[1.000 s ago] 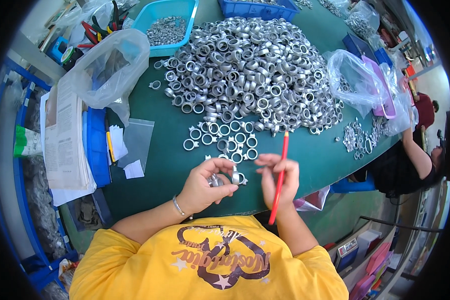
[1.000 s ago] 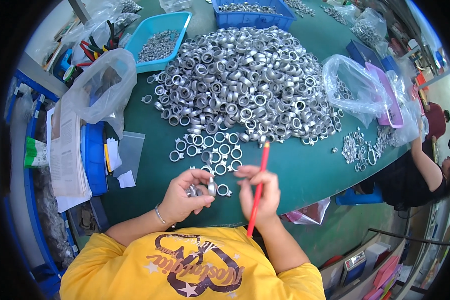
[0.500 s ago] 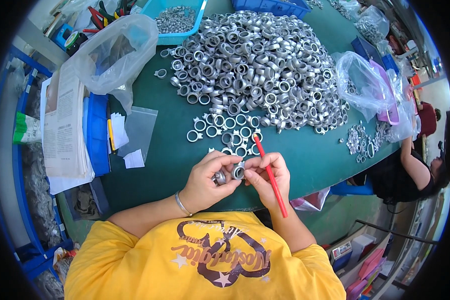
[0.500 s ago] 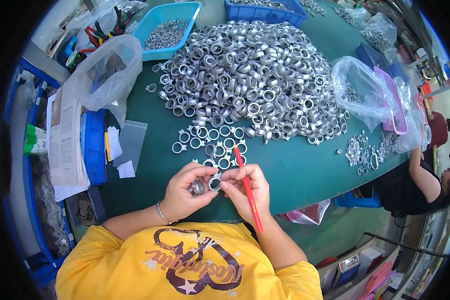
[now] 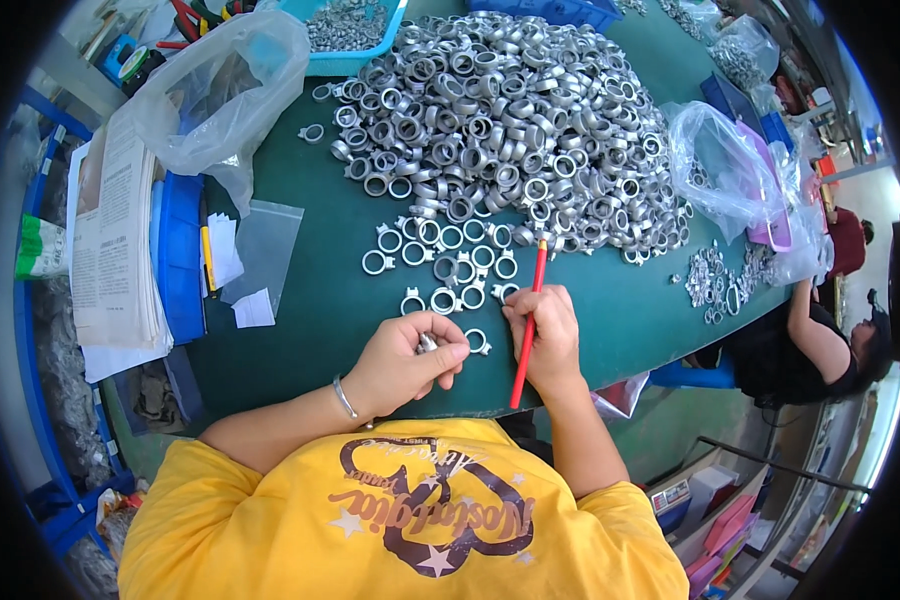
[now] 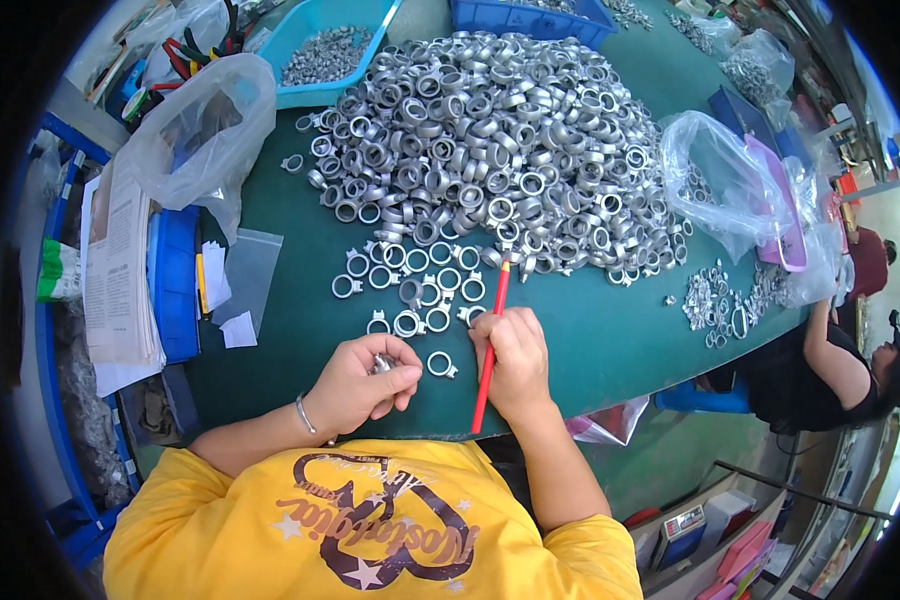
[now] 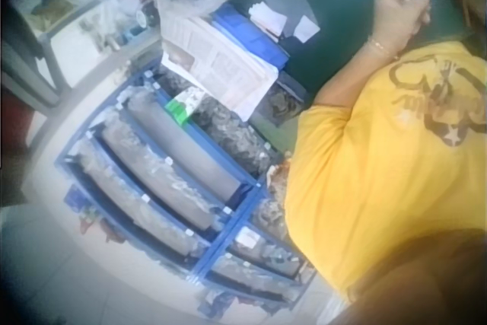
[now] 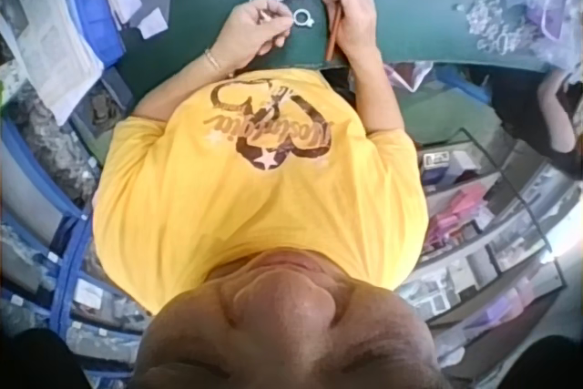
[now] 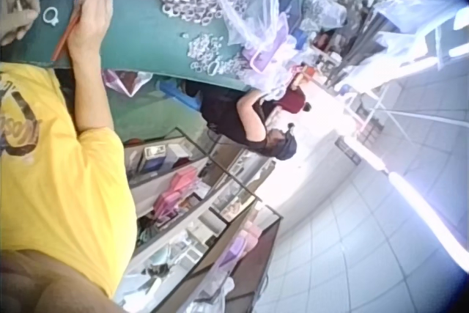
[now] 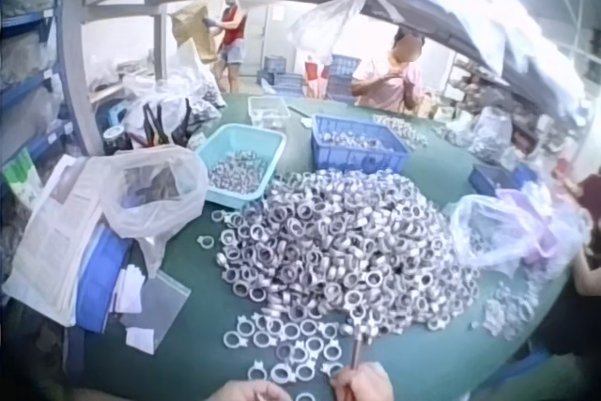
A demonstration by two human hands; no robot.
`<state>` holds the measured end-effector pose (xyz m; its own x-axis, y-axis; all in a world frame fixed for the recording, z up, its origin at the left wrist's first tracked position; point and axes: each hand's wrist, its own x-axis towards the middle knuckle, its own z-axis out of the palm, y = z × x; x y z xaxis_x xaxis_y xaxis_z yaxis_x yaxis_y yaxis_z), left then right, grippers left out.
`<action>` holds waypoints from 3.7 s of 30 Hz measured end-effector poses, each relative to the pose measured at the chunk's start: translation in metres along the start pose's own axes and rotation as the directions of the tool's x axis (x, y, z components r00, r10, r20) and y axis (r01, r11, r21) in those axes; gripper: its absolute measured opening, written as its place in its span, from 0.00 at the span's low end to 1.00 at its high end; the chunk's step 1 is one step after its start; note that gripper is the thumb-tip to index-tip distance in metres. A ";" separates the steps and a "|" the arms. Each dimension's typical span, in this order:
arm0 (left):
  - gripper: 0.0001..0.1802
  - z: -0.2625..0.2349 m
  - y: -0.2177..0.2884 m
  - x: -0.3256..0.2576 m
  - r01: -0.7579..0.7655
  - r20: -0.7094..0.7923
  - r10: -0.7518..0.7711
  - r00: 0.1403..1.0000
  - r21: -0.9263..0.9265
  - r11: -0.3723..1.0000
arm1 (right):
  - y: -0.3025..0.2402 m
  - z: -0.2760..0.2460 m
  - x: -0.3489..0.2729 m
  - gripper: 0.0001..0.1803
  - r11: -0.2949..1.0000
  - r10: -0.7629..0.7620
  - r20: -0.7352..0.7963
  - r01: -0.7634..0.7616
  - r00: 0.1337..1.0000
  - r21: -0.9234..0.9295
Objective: The person picks up small metal rings from a large pile on a work table, handles them, and places several into a small plastic bag while holding a pencil.
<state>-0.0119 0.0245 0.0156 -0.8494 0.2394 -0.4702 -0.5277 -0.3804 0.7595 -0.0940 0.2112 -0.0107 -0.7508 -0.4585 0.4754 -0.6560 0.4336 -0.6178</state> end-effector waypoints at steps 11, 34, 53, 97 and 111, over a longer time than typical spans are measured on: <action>0.11 0.005 0.004 0.008 -0.068 -0.055 0.065 0.996 -0.067 0.995 | -0.046 0.004 -0.018 0.18 0.747 0.231 -0.003 -0.175 0.973 0.641; 0.06 0.006 0.005 0.002 -0.119 -0.126 0.101 0.987 -0.143 0.983 | -0.043 0.011 -0.025 0.21 0.505 0.347 0.144 -0.314 0.927 0.804; 0.04 -0.006 -0.002 0.008 -0.343 -0.199 0.325 0.925 -0.062 0.937 | 0.049 -0.112 0.074 0.07 0.644 0.655 -0.336 -0.268 0.677 0.716; 0.19 -0.024 -0.068 0.035 -0.466 0.110 0.706 0.700 0.819 0.334 | -0.143 0.189 0.120 0.10 0.813 -0.320 0.707 0.566 0.630 -0.136; 0.06 -0.017 -0.004 0.011 -0.204 -0.148 0.149 0.978 -0.499 0.842 | -0.053 0.036 0.085 0.12 0.718 0.348 0.258 -0.433 0.901 0.545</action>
<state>-0.0197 0.0134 -0.0003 -0.9098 0.0452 -0.4126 -0.2724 -0.8152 0.5111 -0.1203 0.1217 0.0394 -0.8853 -0.4622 0.0520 -0.1035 0.0867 -0.9908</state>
